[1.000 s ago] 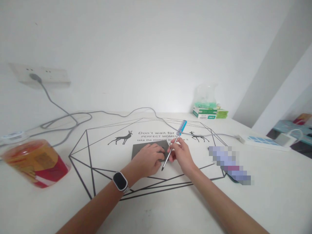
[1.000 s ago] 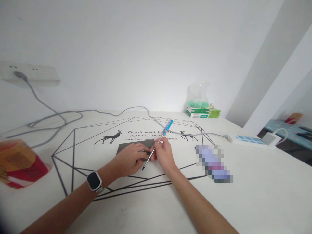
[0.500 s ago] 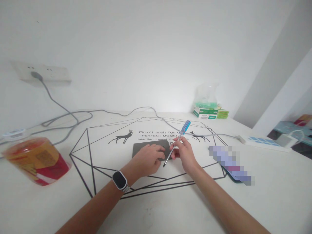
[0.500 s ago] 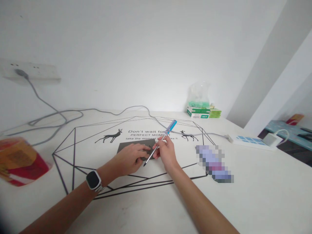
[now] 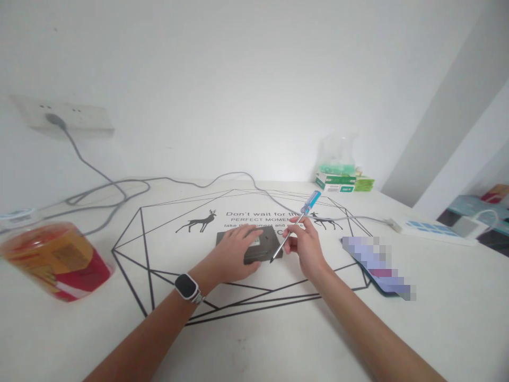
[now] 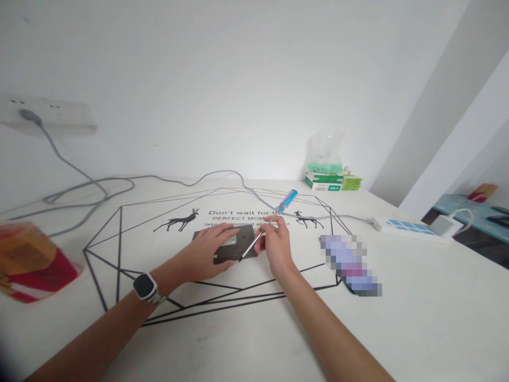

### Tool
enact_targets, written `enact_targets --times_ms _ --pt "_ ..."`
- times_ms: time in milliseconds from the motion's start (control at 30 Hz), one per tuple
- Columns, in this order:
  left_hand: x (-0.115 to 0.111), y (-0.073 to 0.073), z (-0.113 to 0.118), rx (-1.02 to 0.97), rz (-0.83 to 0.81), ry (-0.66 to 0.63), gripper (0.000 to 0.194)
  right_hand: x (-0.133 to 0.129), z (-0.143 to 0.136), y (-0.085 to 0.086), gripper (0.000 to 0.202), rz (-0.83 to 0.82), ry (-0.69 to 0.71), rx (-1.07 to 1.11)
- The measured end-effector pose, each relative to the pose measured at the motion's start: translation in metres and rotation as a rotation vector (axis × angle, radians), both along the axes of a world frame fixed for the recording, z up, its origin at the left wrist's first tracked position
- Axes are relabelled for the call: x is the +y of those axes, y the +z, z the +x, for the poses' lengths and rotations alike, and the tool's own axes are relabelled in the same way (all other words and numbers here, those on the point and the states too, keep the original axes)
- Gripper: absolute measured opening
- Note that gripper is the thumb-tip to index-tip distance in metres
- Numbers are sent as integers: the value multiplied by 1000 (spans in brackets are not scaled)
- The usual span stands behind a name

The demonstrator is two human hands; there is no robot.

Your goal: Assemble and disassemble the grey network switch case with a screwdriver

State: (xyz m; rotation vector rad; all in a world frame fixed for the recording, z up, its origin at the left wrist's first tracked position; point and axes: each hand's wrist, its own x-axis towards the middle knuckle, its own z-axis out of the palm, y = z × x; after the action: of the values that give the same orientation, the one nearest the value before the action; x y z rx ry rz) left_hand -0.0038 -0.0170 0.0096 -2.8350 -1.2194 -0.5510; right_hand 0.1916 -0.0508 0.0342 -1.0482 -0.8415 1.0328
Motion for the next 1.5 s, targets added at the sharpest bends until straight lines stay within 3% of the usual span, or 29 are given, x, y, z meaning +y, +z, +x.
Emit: enact_targets --times_ms 133,300,400,467,700,800,867,933,1067,1300,1500 --pt "9 -3 -9 88 -42 140 82 0 1 1 34 7 -9 8" --pt "3 7 -3 149 -104 231 88 0 2 1 32 -1 -22 5" --pt "-12 14 8 207 -79 512 93 2 4 2 33 0 -35 6" --pt "-21 19 11 198 -84 588 91 3 6 2 33 9 -47 6" --pt "-26 37 6 -65 -221 419 61 6 10 0 33 49 -81 -28" --pt "-20 26 11 -133 -48 444 48 7 9 -3 33 48 -82 -38" --pt "-13 12 14 -133 59 262 38 8 8 -4 31 47 -80 -40" --pt "-5 -2 16 -119 96 132 38 8 6 -5 31 42 -80 -40" --pt "9 -16 19 -70 24 110 47 7 2 -4 31 28 -63 -32" --pt "13 -9 19 -25 -11 51 52 7 2 -5 33 27 -50 -27" --pt "0 -12 12 -3 6 18 55 9 9 -8 33 44 -56 -51"
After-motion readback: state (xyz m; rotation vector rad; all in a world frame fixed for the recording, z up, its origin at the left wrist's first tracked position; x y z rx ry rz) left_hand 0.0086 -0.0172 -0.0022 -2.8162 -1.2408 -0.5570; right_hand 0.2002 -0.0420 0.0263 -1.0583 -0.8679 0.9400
